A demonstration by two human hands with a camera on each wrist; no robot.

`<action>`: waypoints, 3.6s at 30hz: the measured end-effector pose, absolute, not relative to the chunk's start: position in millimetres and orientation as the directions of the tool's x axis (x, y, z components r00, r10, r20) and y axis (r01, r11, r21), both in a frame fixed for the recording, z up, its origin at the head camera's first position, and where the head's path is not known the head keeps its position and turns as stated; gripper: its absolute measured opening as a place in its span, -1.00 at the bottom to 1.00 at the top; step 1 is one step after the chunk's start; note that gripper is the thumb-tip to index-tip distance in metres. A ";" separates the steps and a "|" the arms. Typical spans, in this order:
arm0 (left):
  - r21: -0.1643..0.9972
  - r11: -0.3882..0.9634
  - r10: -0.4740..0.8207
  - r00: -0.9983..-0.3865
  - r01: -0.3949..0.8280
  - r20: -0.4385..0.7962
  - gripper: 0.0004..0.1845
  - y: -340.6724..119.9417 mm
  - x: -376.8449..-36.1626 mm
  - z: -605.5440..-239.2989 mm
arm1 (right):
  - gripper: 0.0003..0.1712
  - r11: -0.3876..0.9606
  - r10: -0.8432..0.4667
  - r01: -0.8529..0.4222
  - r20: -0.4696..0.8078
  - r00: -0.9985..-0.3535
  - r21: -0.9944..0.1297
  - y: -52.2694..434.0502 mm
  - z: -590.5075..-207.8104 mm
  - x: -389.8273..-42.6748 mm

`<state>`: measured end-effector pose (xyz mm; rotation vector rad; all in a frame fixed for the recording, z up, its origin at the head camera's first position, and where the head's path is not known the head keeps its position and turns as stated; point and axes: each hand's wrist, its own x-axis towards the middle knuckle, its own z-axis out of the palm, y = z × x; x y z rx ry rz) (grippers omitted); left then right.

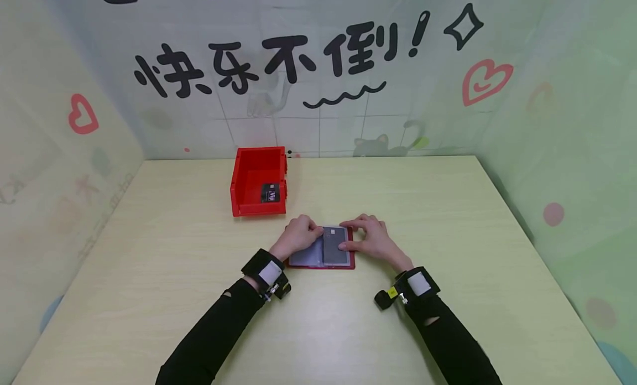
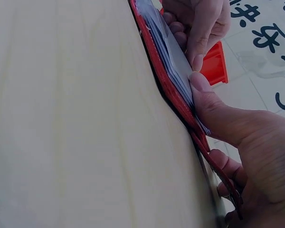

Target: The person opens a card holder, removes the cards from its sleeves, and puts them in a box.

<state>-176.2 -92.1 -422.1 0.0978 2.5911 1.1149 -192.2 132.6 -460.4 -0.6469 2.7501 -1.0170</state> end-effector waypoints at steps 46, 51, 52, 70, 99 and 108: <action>0.847 0.499 0.060 -0.968 -0.183 -0.245 -0.65 -114.8 -161.7 -427.9 | -0.36 0.680 -0.449 -0.368 0.037 -0.893 -0.635 133.2 -457.5 -190.5; 0.838 0.513 0.067 -0.965 -0.184 -0.253 -0.61 -126.1 -159.7 -422.9 | -0.35 0.676 -0.446 -0.353 0.022 -0.895 -0.647 132.4 -456.7 -189.7; 0.839 0.509 0.065 -0.963 -0.193 -0.261 -0.60 -128.8 -159.9 -420.7 | -0.35 0.675 -0.445 -0.349 0.018 -0.895 -0.650 132.3 -456.5 -189.5; 0.907 0.363 -0.007 -0.974 -0.212 -0.224 -0.48 -179.6 -178.9 -393.7 | -0.36 0.679 -0.437 -0.332 0.003 -0.899 -0.655 131.5 -457.9 -189.8; 0.950 0.203 -0.400 -0.906 -0.235 -0.138 -0.50 -186.5 -225.1 -388.9 | -0.35 0.679 -0.435 -0.323 -0.007 -0.901 -0.659 133.1 -454.6 -189.4; 0.885 0.405 -0.356 -0.931 -0.231 -0.081 -0.37 -184.4 -234.8 -396.4 | -0.35 0.680 -0.437 -0.328 -0.004 -0.899 -0.656 133.5 -456.1 -188.4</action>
